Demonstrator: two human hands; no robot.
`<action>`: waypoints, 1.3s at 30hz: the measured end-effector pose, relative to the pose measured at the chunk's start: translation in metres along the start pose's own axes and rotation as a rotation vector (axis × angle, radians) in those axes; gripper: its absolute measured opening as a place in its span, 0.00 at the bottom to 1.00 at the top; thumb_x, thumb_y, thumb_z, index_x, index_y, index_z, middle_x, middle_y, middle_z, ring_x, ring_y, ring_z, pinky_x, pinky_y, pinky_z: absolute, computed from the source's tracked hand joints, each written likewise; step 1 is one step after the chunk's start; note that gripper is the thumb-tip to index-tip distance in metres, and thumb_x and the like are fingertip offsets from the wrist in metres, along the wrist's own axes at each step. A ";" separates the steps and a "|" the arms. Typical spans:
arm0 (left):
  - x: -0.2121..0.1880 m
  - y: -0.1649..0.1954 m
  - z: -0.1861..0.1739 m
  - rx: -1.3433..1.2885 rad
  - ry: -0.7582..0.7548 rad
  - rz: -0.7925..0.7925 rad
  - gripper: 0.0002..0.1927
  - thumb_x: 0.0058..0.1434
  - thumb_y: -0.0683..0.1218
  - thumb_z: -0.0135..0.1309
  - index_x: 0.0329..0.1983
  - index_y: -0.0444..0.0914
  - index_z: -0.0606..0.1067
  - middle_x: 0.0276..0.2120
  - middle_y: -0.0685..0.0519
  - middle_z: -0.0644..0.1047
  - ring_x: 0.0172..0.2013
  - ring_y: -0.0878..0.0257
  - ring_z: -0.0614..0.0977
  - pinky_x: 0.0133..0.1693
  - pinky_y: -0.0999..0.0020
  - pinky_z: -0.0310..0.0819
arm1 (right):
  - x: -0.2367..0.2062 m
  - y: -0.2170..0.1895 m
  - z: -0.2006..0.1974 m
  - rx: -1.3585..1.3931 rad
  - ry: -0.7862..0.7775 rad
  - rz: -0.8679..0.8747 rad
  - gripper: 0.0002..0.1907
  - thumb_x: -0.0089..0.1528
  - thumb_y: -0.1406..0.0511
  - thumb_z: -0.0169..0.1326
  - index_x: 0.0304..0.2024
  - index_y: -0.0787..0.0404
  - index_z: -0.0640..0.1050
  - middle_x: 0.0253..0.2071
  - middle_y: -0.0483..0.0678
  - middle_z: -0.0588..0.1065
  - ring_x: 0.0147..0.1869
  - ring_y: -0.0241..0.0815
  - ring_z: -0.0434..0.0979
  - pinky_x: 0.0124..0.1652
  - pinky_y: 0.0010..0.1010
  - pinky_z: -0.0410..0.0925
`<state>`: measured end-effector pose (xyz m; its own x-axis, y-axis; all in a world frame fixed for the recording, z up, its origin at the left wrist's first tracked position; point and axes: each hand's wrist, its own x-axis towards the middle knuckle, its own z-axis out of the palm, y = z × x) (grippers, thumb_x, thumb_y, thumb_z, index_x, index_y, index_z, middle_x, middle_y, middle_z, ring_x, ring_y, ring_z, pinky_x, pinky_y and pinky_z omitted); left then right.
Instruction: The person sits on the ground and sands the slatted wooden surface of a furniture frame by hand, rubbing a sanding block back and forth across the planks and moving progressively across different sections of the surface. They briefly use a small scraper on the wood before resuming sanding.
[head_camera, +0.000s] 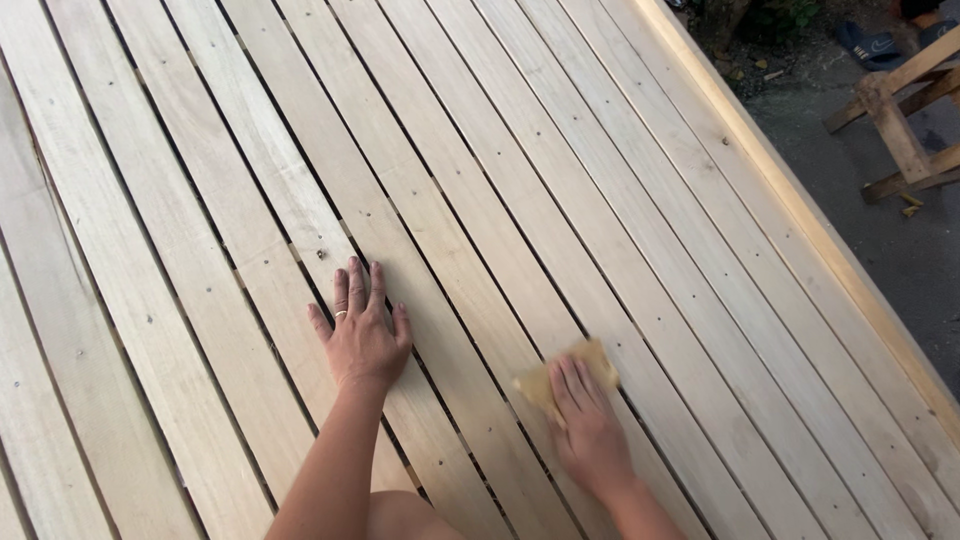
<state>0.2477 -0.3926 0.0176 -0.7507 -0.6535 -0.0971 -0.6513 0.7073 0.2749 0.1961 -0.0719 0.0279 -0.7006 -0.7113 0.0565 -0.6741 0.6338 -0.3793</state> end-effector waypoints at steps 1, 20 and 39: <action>0.000 -0.001 0.001 0.011 0.002 0.001 0.37 0.65 0.59 0.39 0.78 0.52 0.51 0.77 0.56 0.47 0.75 0.59 0.46 0.69 0.39 0.30 | 0.026 0.000 0.006 0.005 0.028 -0.044 0.32 0.65 0.62 0.48 0.71 0.65 0.62 0.73 0.58 0.61 0.78 0.60 0.55 0.71 0.47 0.53; 0.001 0.001 -0.007 0.002 -0.031 -0.019 0.37 0.65 0.60 0.39 0.78 0.54 0.49 0.78 0.58 0.46 0.76 0.61 0.45 0.71 0.41 0.30 | 0.014 0.002 -0.009 0.032 -0.025 -0.094 0.31 0.67 0.63 0.46 0.72 0.65 0.62 0.73 0.60 0.61 0.78 0.60 0.56 0.70 0.46 0.55; 0.005 -0.001 -0.002 0.020 -0.055 -0.042 0.37 0.64 0.60 0.38 0.77 0.56 0.49 0.78 0.59 0.45 0.75 0.62 0.44 0.70 0.40 0.30 | 0.309 -0.039 0.070 -0.100 0.044 -0.107 0.32 0.69 0.57 0.45 0.72 0.66 0.60 0.76 0.58 0.55 0.79 0.58 0.50 0.72 0.45 0.48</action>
<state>0.2453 -0.3971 0.0191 -0.7276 -0.6670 -0.1606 -0.6837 0.6854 0.2506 0.0225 -0.3378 -0.0043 -0.6314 -0.7639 0.1332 -0.7640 0.5835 -0.2754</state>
